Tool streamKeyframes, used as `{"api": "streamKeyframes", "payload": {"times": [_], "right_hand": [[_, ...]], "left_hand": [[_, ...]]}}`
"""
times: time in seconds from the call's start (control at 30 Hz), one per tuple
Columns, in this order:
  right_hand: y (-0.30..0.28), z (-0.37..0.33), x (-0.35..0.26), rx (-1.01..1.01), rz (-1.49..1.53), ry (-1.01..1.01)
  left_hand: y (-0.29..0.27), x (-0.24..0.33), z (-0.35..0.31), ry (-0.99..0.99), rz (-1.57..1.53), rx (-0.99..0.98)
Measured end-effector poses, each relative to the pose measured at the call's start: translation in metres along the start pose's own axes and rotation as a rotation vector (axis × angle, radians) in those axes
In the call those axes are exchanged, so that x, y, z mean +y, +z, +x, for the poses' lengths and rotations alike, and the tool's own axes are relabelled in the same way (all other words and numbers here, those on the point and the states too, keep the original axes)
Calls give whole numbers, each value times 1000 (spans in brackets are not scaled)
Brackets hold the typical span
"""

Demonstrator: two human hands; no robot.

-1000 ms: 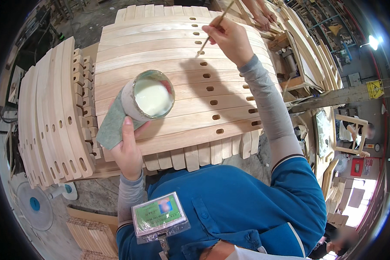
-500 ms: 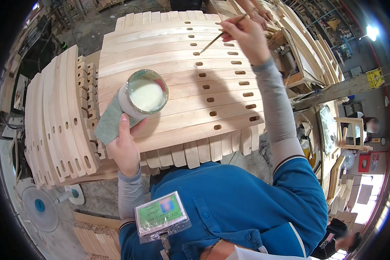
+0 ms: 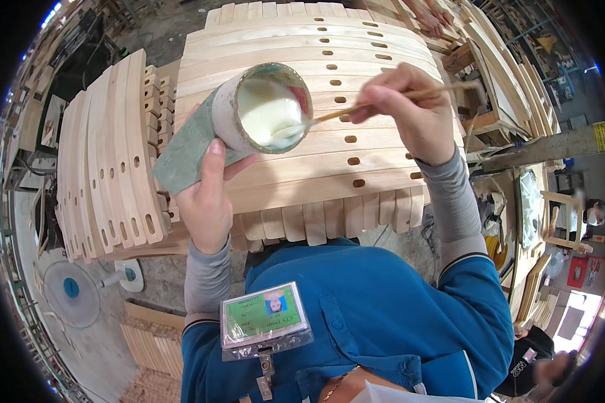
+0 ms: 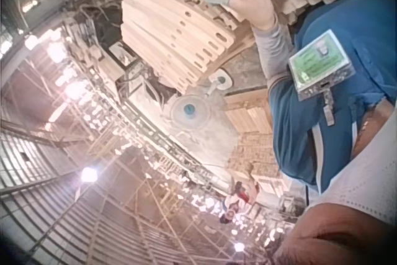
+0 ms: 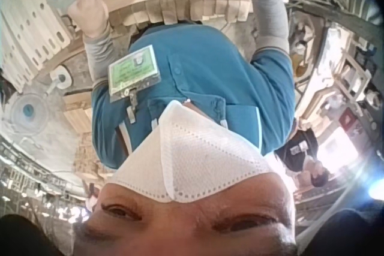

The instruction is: The person stacks and aligns multiple light-colored wooden slats with pre-drilled holes on a workbench. They then use a brush to apply a white adhesive into the holes of the stacked pieces.

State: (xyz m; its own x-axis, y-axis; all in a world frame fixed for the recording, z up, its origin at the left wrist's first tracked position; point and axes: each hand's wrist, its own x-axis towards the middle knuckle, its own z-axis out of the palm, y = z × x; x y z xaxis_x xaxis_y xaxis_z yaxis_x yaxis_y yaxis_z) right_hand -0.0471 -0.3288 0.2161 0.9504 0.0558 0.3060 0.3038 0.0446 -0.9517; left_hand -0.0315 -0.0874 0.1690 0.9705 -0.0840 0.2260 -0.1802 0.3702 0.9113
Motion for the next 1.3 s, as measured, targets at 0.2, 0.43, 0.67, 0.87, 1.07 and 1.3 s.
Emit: {"api": "streamKeyframes", "payload": {"times": [0.2, 0.43, 0.67, 0.87, 1.07, 1.3], "right_hand": [[-15, -4, 17, 95, 293, 190], [-66, 49, 34, 277, -198, -21], [-53, 68, 70, 172, -580, -11], [-34, 70, 59, 146, -919, -159], [-39, 71, 56, 206, -874, -49], [-46, 54, 41, 343, -674, 4]], "left_hand": [[0, -19, 2, -52, -63, 35], [-11, -45, 1, -85, -81, 83], [-11, -47, -1, -77, -59, 83], [-15, -49, -1, -72, -62, 99], [-14, -46, -1, -68, -36, 85], [-12, -44, -2, -78, -34, 83]]}}
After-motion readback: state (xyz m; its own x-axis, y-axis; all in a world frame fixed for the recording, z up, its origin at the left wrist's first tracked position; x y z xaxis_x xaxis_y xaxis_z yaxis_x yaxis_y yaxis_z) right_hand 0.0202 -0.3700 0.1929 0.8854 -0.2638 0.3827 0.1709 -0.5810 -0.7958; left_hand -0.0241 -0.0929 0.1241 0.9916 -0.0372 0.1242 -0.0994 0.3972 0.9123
